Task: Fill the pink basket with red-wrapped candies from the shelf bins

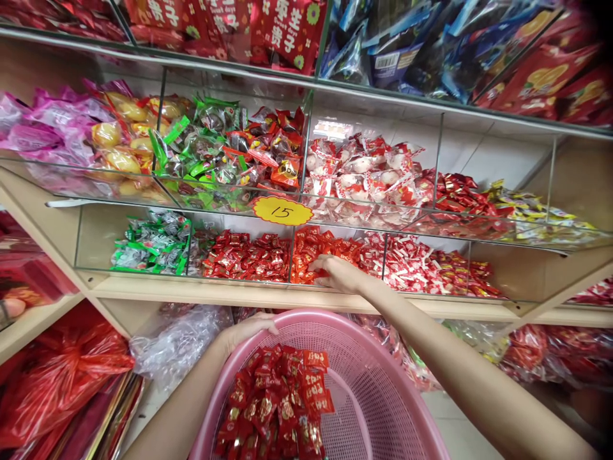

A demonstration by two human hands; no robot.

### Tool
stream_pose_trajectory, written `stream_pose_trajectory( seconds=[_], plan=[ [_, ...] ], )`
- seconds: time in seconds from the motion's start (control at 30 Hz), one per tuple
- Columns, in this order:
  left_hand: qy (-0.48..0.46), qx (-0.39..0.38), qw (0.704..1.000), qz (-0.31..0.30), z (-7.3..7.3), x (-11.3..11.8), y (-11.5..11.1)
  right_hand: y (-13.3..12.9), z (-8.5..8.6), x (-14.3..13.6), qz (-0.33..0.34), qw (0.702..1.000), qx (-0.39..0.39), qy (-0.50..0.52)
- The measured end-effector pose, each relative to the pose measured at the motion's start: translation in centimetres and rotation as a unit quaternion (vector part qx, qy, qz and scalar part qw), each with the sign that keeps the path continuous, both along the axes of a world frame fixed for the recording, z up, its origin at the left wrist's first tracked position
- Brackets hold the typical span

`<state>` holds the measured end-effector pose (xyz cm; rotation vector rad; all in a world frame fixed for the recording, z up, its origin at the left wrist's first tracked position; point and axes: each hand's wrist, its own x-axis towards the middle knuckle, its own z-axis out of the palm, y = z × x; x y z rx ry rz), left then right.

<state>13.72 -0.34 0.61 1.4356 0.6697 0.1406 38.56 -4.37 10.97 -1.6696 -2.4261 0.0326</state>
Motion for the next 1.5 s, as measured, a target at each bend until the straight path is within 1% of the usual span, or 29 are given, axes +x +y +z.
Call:
stream_pose_trajectory(
  seconds=[0.2, 0.37, 0.5, 0.63, 0.83, 1.07, 1.2, 1.4, 1.5],
  plan=[
    [-0.003, -0.016, 1.000, 0.000, 0.1, 0.0, -0.1, 0.8, 0.1, -0.6, -0.007, 1.000, -0.022, -0.009],
    [-0.007, -0.009, 1.000, 0.004, 0.0, 0.0, 0.0, 0.7, 1.0, -0.6, -0.032, 0.998, -0.045, -0.039],
    [0.008, 0.014, 1.000, 0.012, -0.2, -0.1, 0.1, 0.6, 2.0, -0.6, -0.064, 0.990, -0.068, -0.105],
    [0.020, 0.030, 0.999, 0.005, -0.2, -0.1, 0.2, 0.3, 2.4, -1.4, -0.103, 0.977, -0.079, -0.168],
    [0.025, 0.039, 0.999, -0.004, 0.0, -0.1, 0.1, -0.1, 2.5, -2.1, -0.109, 0.966, -0.054, -0.230],
    [0.038, 0.032, 0.999, 0.007, 0.2, -0.1, -0.1, -0.2, 2.2, -1.2, -0.069, 0.972, -0.048, -0.219],
    [0.024, 0.019, 0.999, 0.014, 0.2, 0.0, -0.2, -0.4, 1.8, -0.7, -0.060, 0.980, -0.046, -0.186],
    [-0.005, -0.012, 1.000, -0.004, -0.3, 0.0, -0.1, -0.5, 1.7, -0.5, -0.058, 0.983, -0.060, -0.163],
    [-0.004, -0.019, 1.000, 0.001, -0.6, 0.0, 0.0, -0.5, 1.5, -0.4, -0.055, 0.987, -0.055, -0.142]
  ],
)
